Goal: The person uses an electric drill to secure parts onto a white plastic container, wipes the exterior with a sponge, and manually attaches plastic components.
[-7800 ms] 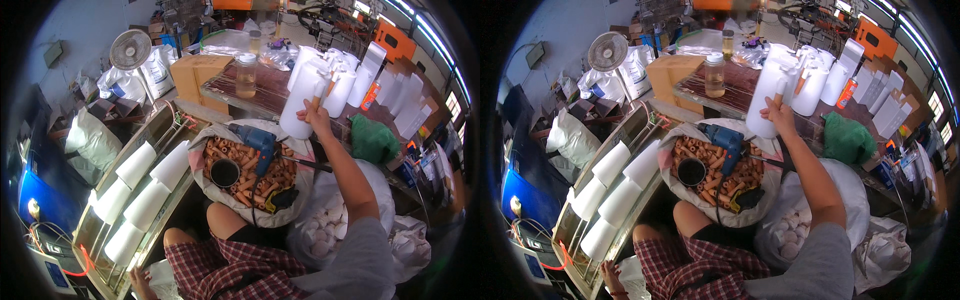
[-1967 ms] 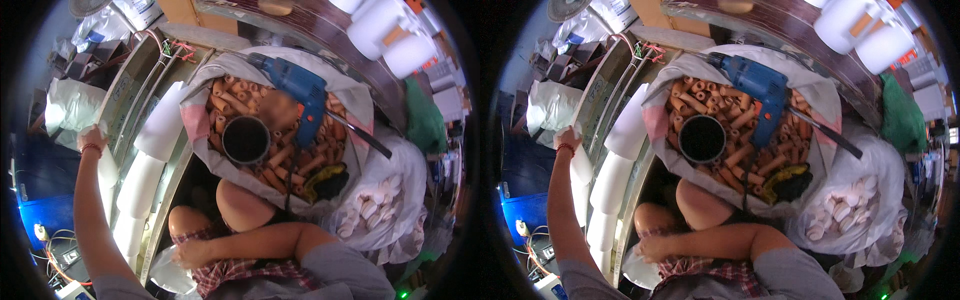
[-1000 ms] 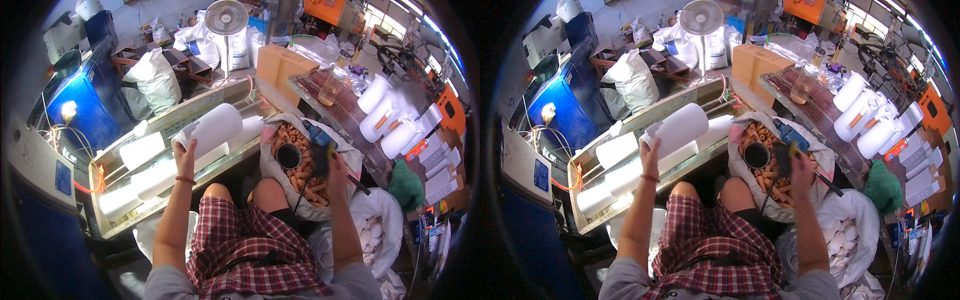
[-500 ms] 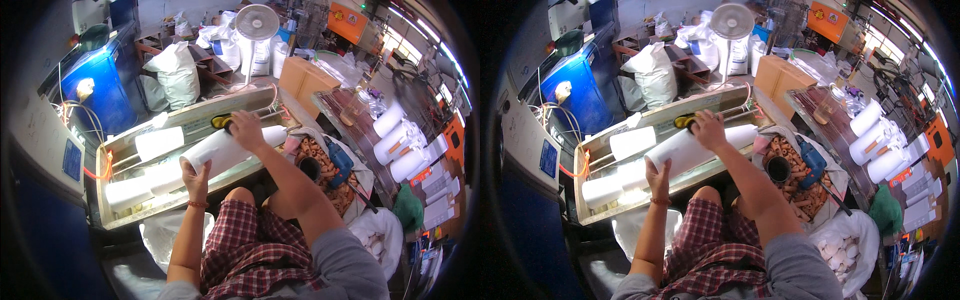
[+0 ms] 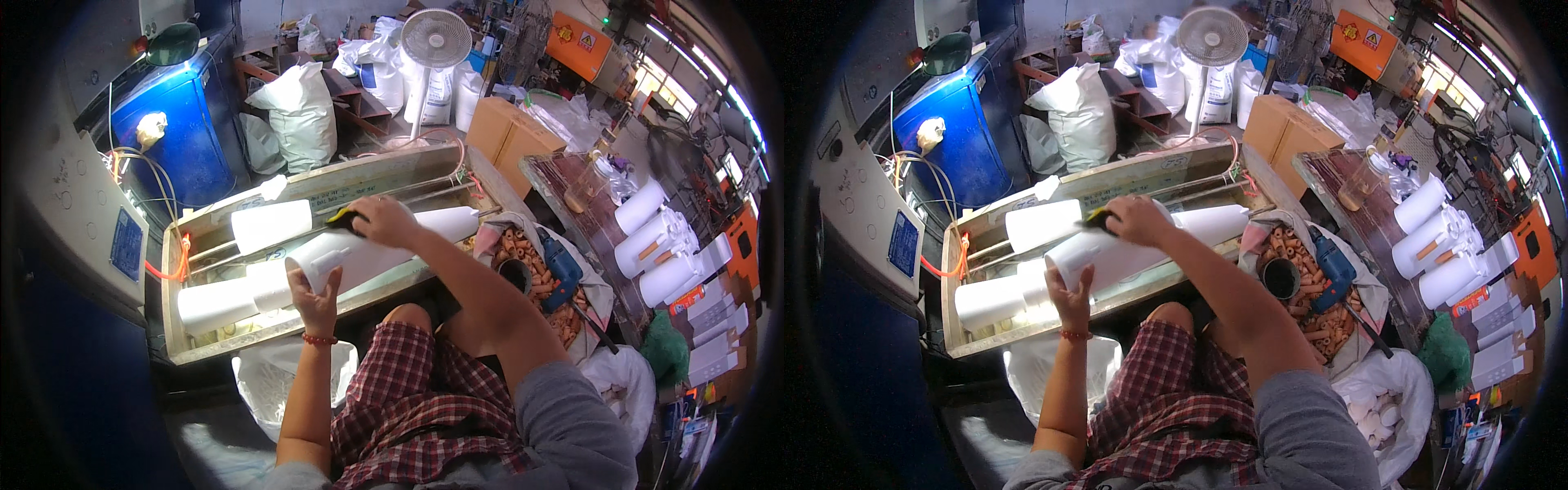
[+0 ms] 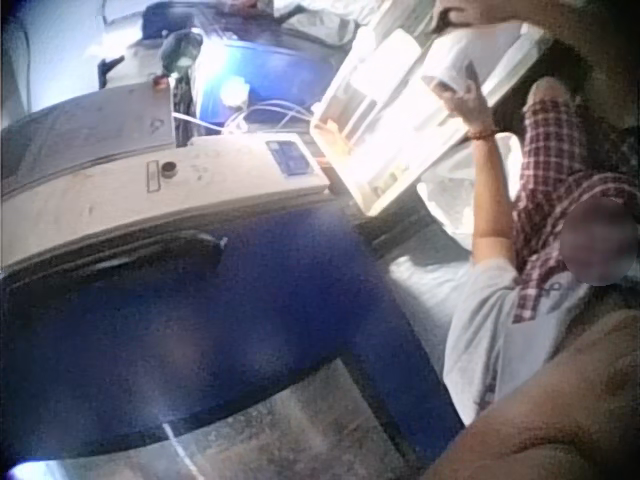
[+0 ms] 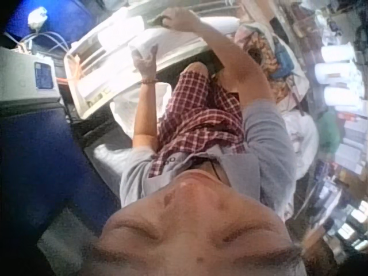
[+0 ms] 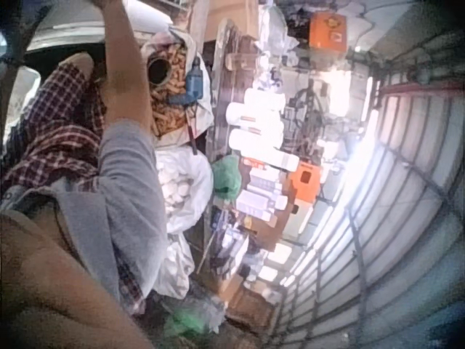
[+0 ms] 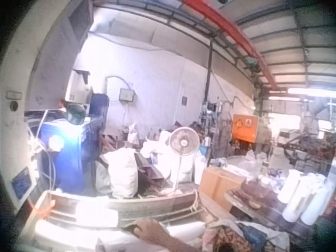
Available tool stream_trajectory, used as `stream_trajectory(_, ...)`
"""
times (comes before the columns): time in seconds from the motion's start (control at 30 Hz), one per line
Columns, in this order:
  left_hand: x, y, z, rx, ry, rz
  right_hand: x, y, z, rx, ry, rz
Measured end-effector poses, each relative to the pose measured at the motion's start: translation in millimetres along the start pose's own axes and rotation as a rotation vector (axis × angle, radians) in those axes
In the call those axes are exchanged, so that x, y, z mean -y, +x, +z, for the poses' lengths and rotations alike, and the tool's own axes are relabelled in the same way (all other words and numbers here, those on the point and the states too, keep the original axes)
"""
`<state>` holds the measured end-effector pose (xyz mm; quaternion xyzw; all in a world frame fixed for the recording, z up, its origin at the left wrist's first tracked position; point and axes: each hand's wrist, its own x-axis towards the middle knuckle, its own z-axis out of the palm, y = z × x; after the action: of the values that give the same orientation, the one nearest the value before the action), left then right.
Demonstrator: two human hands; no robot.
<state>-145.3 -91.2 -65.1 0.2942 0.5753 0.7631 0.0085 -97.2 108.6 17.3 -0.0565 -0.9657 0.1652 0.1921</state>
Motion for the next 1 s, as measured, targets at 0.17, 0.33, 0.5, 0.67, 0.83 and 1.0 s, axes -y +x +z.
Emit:
stream_trajectory(0.17, -5, -3, -21, -0.205, -0.132, -0.132, 72, -38, 17, -0.227, -0.211, -0.388)
stream_trajectory(0.33, -27, -13, -45, -0.182, -0.116, -0.217, 40, -36, -3, -0.399, -0.220, -0.050)
stream_trajectory(0.5, -56, -20, -47, -0.124, -0.101, -0.100, 31, -26, -53, -0.001, 0.574, 0.517)
stream_trajectory(0.67, -60, -19, -51, -0.229, -0.226, -0.240, 69, -58, -56, -0.202, 0.515, 0.248)
stream_trajectory(0.83, -38, -22, -76, -0.078, -0.607, -0.530, 103, -116, -69, -0.100, 0.321, -0.149)
stream_trajectory(1.0, -56, -36, -87, 0.184, -0.893, -0.582, 119, -183, -94, -0.062, 0.040, -0.688)
